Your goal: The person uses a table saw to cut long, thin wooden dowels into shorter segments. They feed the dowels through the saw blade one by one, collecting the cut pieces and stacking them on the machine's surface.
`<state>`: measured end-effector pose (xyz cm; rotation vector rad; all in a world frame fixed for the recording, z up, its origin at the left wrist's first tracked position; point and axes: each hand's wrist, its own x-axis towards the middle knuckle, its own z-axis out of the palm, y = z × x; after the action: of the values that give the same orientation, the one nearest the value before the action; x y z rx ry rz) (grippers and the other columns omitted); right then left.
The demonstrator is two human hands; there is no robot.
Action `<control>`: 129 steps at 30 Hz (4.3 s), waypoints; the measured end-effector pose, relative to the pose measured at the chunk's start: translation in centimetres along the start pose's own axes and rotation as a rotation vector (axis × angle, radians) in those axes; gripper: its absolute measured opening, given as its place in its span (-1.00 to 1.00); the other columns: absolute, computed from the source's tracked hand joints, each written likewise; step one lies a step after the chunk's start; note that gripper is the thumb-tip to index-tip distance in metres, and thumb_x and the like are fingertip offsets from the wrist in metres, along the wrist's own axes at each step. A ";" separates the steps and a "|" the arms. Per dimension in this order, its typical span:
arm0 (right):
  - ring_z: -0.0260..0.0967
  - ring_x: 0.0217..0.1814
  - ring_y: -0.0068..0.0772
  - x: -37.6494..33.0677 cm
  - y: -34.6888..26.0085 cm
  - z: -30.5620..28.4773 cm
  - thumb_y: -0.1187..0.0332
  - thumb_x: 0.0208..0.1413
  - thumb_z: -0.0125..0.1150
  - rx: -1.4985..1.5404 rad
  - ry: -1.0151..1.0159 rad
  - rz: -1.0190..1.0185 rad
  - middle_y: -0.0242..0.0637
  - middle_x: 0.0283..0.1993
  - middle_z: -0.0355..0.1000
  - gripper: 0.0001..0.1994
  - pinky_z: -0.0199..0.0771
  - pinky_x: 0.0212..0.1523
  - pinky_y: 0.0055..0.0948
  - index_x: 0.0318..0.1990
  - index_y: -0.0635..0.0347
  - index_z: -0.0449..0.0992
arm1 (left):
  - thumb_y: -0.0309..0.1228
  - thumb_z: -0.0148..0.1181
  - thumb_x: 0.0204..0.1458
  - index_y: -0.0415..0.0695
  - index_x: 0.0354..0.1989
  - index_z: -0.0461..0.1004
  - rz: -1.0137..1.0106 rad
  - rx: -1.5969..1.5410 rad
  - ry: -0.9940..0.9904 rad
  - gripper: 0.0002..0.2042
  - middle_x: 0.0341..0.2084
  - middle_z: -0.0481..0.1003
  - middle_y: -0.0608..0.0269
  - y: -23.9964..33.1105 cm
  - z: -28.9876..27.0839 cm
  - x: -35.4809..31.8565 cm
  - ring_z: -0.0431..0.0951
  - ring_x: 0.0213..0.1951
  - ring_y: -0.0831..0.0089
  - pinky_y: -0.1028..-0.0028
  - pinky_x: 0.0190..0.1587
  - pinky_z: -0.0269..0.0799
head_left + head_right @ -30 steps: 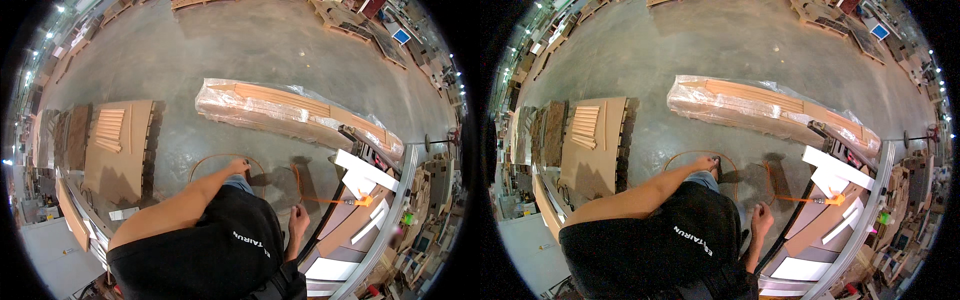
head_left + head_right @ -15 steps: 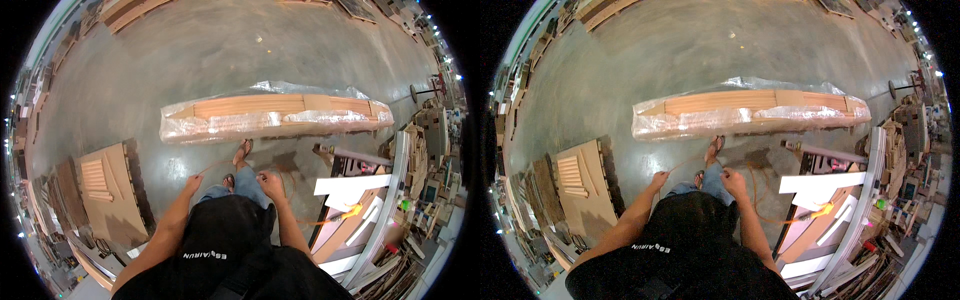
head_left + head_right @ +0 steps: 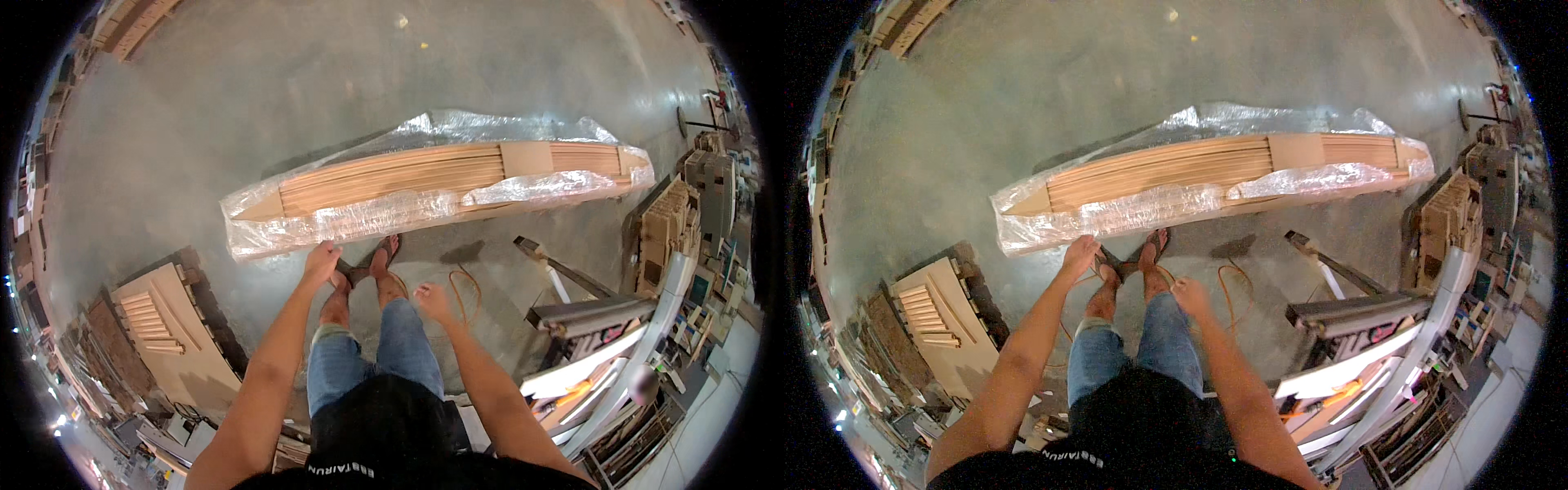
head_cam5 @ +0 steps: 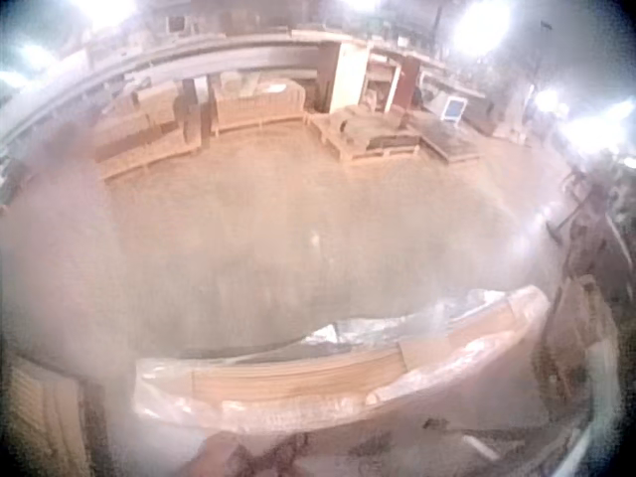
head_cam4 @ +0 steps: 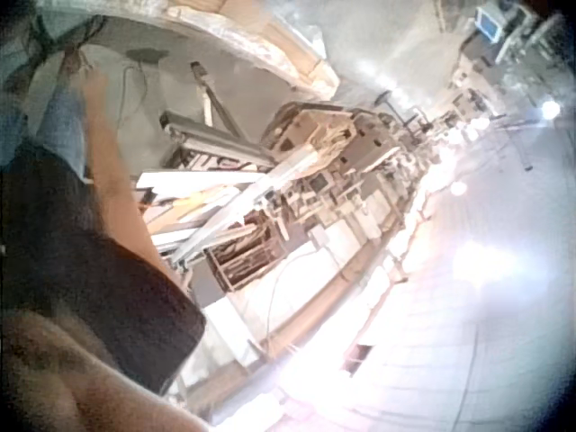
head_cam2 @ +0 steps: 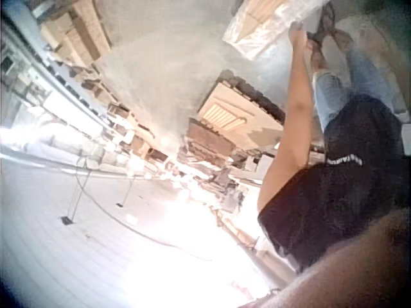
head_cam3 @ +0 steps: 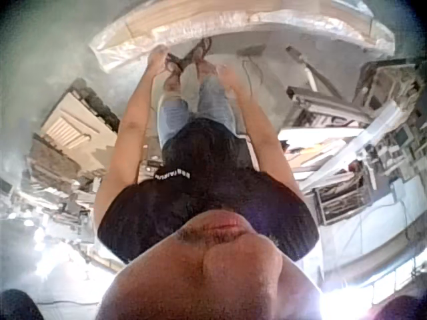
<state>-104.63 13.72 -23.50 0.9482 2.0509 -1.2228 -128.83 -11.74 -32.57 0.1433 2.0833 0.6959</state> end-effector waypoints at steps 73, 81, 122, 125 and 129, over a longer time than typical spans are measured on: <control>0.51 -0.40 0.07 20.2 -9.7 -6.5 -0.29 0.00 0.24 -0.889 -0.282 -0.345 -0.12 -0.57 0.46 -0.42 0.48 -0.35 -0.03 -0.46 0.14 0.50 | -0.52 0.19 0.09 0.11 0.44 0.12 -0.237 -0.080 0.740 -0.30 0.06 0.49 -0.06 -31.1 -14.2 12.0 0.60 -0.14 0.20 0.33 -0.38 0.54; 0.47 -0.48 0.00 16.1 -11.8 -8.4 -0.36 -0.07 0.23 -0.774 -0.152 -0.634 -0.19 -0.62 0.39 -0.40 0.46 -0.44 -0.11 -0.48 0.07 0.46 | -0.13 -0.05 0.36 -0.12 0.36 0.16 -0.201 -0.415 0.781 -0.50 0.20 0.35 0.06 -30.7 -19.5 6.2 0.45 0.07 0.23 0.18 0.18 0.35; 0.38 -0.23 -0.39 -43.6 -29.7 -1.6 0.12 -0.10 0.29 -1.053 1.076 -0.634 -0.44 -0.42 0.34 -0.74 0.26 -0.07 -0.34 -0.37 0.06 0.46 | -0.34 0.18 0.14 -0.17 -0.23 0.54 1.019 1.339 0.877 -0.84 -0.46 0.52 0.03 -31.9 -40.2 -24.7 0.45 -0.53 0.21 0.24 -0.52 0.38; 0.29 -0.32 -0.44 -51.9 -25.5 -3.1 0.03 -0.06 0.28 -1.052 1.362 -0.591 -0.46 -0.46 0.26 -0.70 0.24 -0.13 -0.37 -0.40 0.02 0.42 | -0.36 0.23 0.08 -0.20 -0.16 0.53 0.249 0.566 0.228 -0.78 -0.46 0.50 0.02 -25.5 -41.0 -21.8 0.44 -0.50 0.11 0.17 -0.50 0.40; 0.23 -0.42 -0.45 -63.0 -18.5 -0.6 -0.04 -0.12 0.32 -1.141 1.407 -0.118 -0.44 -0.54 0.18 -0.63 0.24 -0.27 -0.36 -0.52 -0.02 0.32 | -0.26 0.22 0.06 -0.12 -0.22 0.54 0.858 0.814 0.674 -0.78 -0.46 0.48 -0.01 -12.8 -38.8 -26.8 0.50 -0.49 -0.05 0.04 -0.46 0.44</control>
<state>-82.33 -9.85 33.60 1.1005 3.0748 1.0384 -142.14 -48.31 -2.98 1.4950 2.8460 0.3214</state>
